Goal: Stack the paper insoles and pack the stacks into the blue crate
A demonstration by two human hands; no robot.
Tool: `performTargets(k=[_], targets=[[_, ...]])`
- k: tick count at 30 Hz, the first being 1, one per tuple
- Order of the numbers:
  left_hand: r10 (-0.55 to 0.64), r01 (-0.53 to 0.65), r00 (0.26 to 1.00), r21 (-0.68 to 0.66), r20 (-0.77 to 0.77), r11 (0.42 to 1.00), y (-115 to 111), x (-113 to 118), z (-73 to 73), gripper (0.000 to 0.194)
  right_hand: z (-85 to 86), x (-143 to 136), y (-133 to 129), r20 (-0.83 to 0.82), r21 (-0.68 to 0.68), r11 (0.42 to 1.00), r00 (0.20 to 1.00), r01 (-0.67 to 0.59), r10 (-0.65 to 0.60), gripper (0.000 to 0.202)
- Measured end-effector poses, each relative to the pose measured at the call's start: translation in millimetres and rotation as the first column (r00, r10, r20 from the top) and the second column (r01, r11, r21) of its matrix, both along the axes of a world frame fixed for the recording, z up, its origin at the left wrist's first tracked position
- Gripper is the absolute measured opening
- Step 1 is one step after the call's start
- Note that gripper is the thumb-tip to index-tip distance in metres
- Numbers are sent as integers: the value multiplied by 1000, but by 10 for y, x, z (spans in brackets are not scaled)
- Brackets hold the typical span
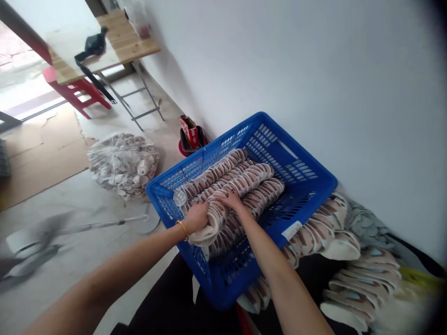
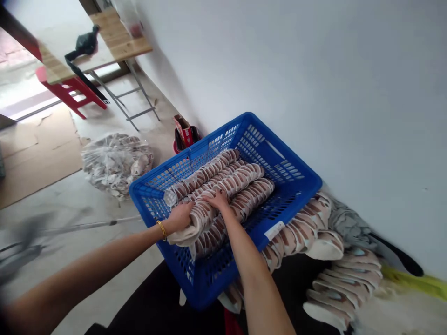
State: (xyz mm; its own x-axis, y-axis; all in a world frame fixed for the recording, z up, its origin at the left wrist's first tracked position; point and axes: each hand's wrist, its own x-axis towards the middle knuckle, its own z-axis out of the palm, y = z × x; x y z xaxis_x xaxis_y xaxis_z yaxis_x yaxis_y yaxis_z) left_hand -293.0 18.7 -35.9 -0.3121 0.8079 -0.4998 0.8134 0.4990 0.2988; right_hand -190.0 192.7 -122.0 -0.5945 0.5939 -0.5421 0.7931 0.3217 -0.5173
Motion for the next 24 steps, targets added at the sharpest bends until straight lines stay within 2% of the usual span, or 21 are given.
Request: performTargets(k=[5, 10, 14, 18, 21, 24], targets=[[-59, 59, 994, -4, 87, 998, 65, -284, -346, 49, -193, -57, -8, 75, 27, 998, 995, 56, -58, 81], [-87, 86, 989, 10, 118, 996, 109, -418, -599, 50, -320, -183, -96, 113, 117, 985, 983, 130, -143, 72], [-110, 109, 989, 18, 103, 994, 107, -383, -721, 54, -394, -179, -202, 95, 219, 958, 973, 186, -211, 64], [-181, 176, 978, 58, 102, 983, 110, -260, -807, 56, -388, -59, -292, 72, 319, 927, 970, 198, -232, 64], [-205, 200, 973, 58, 103, 978, 129, -155, -943, 53, -364, 79, -282, 84, 357, 924, 980, 140, -181, 52], [-206, 204, 973, 35, 101, 978, 112, -87, -1149, 52, -348, 221, -117, 91, 368, 929, 994, 29, -67, 34]])
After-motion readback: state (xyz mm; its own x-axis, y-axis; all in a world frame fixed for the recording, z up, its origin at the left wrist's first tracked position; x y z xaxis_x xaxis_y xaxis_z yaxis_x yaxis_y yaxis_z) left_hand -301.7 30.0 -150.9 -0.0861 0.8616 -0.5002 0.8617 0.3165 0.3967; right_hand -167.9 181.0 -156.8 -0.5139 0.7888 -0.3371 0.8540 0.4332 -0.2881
